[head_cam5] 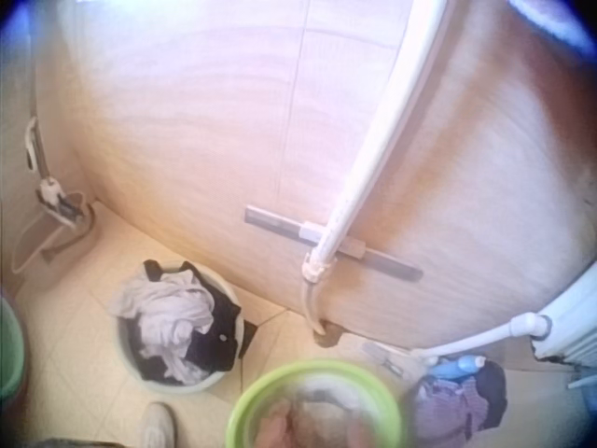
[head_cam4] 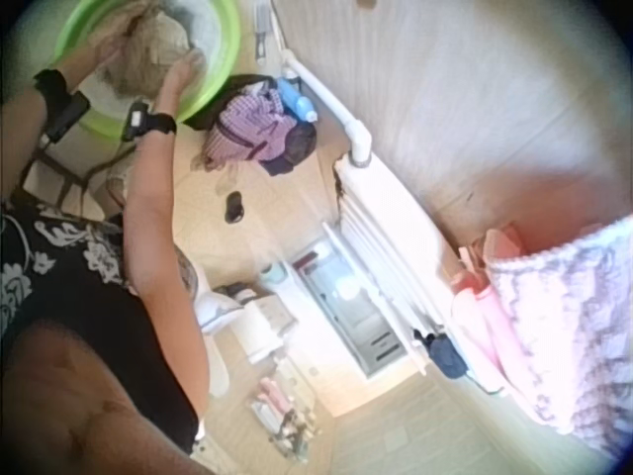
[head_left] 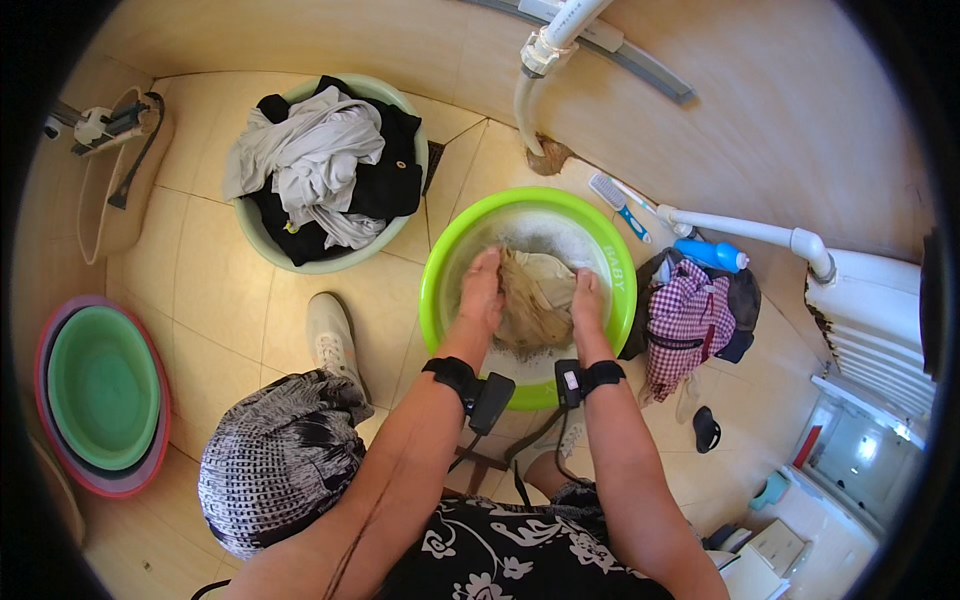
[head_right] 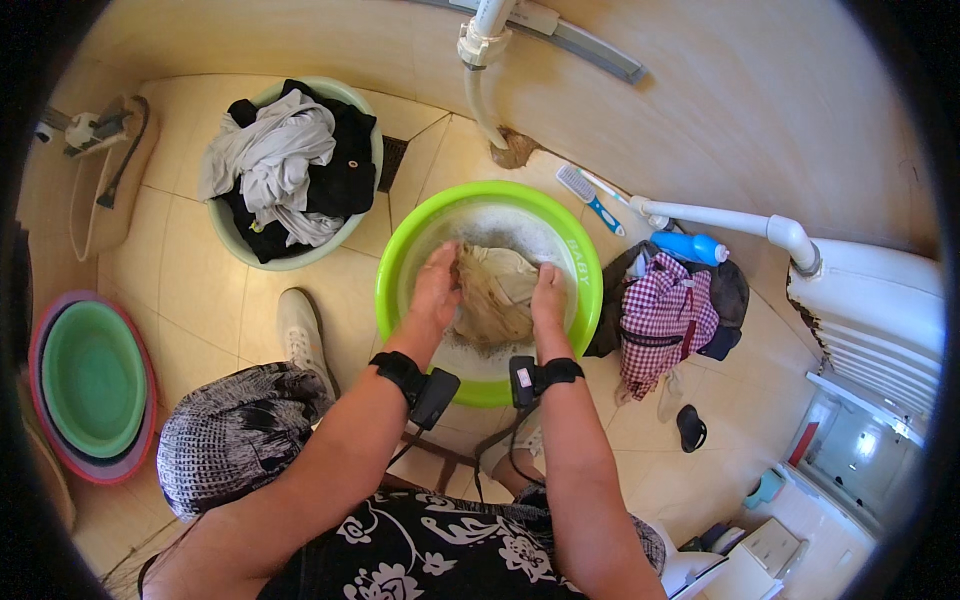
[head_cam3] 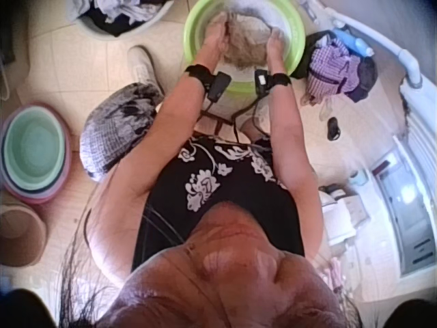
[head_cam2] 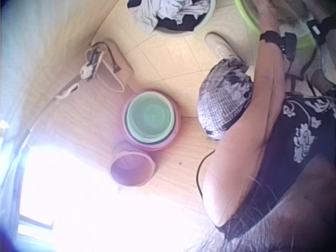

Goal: The person washes clothes by hand in a basin of soapy water, scrubbing a white garment and then a black garment.

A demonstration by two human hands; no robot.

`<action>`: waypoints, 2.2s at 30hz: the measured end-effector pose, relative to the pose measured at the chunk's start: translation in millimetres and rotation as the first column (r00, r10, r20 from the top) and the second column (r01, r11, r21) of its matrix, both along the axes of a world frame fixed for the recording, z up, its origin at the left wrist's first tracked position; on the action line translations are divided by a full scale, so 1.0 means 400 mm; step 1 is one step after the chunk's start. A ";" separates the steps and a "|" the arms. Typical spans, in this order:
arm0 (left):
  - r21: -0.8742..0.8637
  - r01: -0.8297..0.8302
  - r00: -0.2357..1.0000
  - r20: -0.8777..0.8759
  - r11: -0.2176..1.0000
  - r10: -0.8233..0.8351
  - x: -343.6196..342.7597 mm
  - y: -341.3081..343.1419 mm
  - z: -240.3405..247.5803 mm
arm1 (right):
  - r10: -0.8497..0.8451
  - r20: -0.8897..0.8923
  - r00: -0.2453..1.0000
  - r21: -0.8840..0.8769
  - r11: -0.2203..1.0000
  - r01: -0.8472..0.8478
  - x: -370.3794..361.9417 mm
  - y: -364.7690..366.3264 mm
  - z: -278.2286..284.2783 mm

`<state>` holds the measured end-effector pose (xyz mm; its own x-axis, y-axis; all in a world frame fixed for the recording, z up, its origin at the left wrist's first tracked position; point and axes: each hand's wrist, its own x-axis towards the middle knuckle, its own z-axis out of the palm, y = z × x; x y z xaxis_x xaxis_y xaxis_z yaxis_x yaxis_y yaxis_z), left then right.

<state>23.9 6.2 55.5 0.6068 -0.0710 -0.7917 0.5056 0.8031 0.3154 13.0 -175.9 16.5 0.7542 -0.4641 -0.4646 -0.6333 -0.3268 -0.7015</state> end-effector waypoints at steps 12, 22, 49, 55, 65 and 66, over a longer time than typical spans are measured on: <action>-0.080 0.074 0.973 -0.211 0.994 -0.090 -0.040 -0.030 -0.091 | 0.446 0.034 0.894 0.208 0.872 -0.443 -0.020 0.094 0.085; -0.196 0.080 0.994 -0.060 0.977 -0.093 -0.049 -0.078 -0.034 | 0.699 0.113 0.707 -0.076 0.715 -0.695 -0.023 0.176 0.235; -0.411 -0.004 0.989 -0.138 0.912 -0.058 -0.029 -0.023 0.033 | 0.680 0.353 0.642 0.035 0.676 -0.736 -0.037 0.204 0.307; -0.102 0.063 0.998 0.002 0.993 -0.063 -0.063 -0.055 -0.075 | 0.722 0.165 0.672 -0.280 0.688 -0.670 -0.015 0.178 0.173; 0.142 0.070 0.996 -0.070 0.987 -0.061 -0.025 0.013 -0.019 | 0.108 0.036 0.993 -0.055 0.993 -0.106 -0.014 -0.018 -0.067; 0.177 0.257 0.966 -0.075 0.950 -0.247 -0.058 0.029 -0.095 | 0.408 -0.023 0.913 -0.090 0.908 -0.408 -0.016 0.045 -0.030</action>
<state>0.6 17.8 17.3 0.5461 -0.0665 -0.8351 0.7033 0.5779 0.4139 6.6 -157.8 4.6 0.8853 -0.1560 -0.4380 -0.4332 -0.6193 -0.6549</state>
